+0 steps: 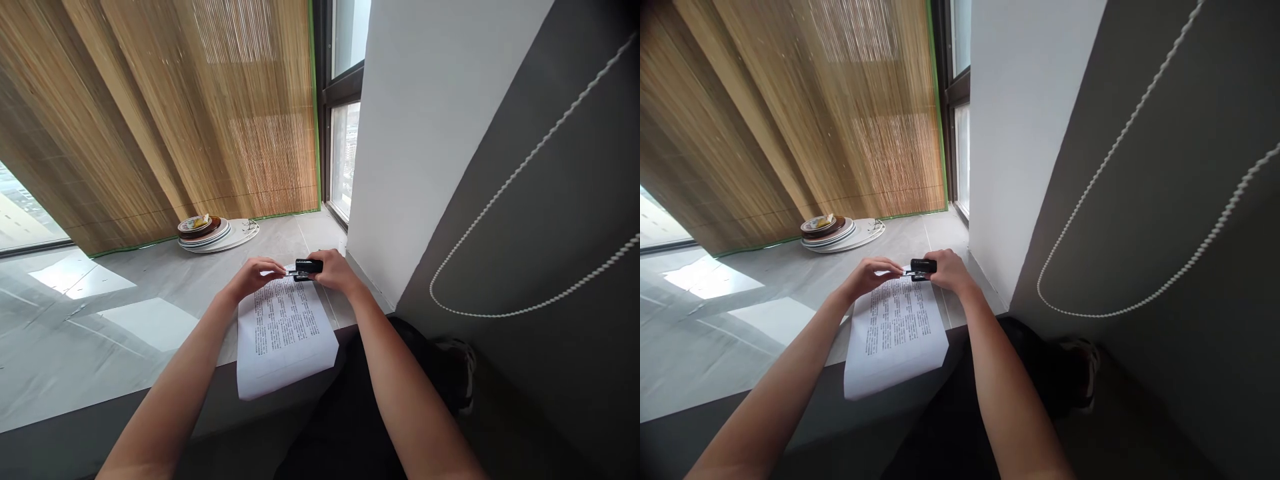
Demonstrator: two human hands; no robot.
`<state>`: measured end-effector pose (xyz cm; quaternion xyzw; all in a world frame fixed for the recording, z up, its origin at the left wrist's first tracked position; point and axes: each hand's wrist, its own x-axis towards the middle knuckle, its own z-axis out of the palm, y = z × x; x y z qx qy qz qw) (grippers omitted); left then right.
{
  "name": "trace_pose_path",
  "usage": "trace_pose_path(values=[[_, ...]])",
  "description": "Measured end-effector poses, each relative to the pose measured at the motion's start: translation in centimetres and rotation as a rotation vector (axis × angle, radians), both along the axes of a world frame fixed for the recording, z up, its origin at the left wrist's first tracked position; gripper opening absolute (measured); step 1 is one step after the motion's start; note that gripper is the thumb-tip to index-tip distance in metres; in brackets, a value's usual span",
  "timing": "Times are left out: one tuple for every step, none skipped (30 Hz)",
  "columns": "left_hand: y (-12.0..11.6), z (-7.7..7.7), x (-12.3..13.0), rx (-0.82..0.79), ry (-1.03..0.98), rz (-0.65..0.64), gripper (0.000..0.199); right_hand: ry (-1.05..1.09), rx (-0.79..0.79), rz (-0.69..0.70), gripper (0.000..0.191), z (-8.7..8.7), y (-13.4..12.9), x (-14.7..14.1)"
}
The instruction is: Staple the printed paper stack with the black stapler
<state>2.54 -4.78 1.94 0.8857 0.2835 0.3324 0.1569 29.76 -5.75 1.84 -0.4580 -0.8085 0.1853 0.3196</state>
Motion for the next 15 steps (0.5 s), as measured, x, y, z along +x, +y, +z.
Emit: trace_pose_path(values=[[-0.1, 0.1, 0.1, 0.004, -0.008, 0.017, 0.016, 0.017, 0.004, 0.004, 0.026, 0.1, 0.0, 0.2], [-0.2, 0.0, 0.3, 0.009, -0.024, 0.043, 0.015, 0.034, 0.011, 0.013, 0.027, 0.1, 0.0, 0.2], [-0.2, 0.0, 0.5, 0.012, -0.044, 0.072, 0.014, 0.047, 0.019, 0.030, 0.027, 0.2, -0.1, 0.1], [-0.3, -0.2, 0.7, 0.012, -0.062, 0.101, 0.015, 0.053, 0.027, 0.052, 0.028, 0.2, -0.2, -0.1], [-0.2, -0.4, 0.9, 0.010, -0.076, 0.123, 0.020, 0.051, 0.035, 0.078, 0.028, 0.2, -0.3, -0.3], [-0.2, -0.6, 1.0, 0.005, -0.082, 0.138, 0.023, 0.046, 0.043, 0.103, 0.029, 0.2, -0.4, -0.7], [-0.1, -0.8, 1.1, 0.003, -0.080, 0.147, 0.025, 0.039, 0.054, 0.123, 0.029, 0.1, -0.5, -1.1], [0.0, -1.0, 1.2, 0.005, -0.072, 0.153, 0.024, 0.033, 0.065, 0.133, 0.028, 0.0, -0.7, -1.4], [0.1, -1.2, 1.2, 0.012, -0.061, 0.157, 0.023, 0.033, 0.072, 0.138, 0.028, 0.0, -0.7, -1.8], [0.2, -1.2, 1.2, 0.019, -0.050, 0.156, 0.023, 0.038, 0.074, 0.146, 0.028, -0.1, -0.8, -2.0], [0.2, -1.3, 1.2, 0.025, -0.042, 0.154, 0.023, 0.045, 0.071, 0.161, 0.027, -0.2, -0.8, -2.1], [0.3, -1.2, 1.1, 0.030, -0.038, 0.151, 0.023, 0.052, 0.064, 0.181, 0.027, -0.2, -0.7, -2.1], [0.3, -1.2, 1.1, 0.032, -0.037, 0.150, 0.024, 0.060, 0.053, 0.201, 0.027, -0.3, -0.6, -2.0], [0.3, -1.1, 1.2, 0.029, -0.041, 0.153, 0.025, 0.069, 0.043, 0.210, 0.027, -0.2, -0.4, -1.7], [0.4, -1.2, 1.2, 0.022, -0.047, 0.168, 0.025, 0.078, 0.036, 0.197, 0.027, -0.1, -0.1, -1.2]])
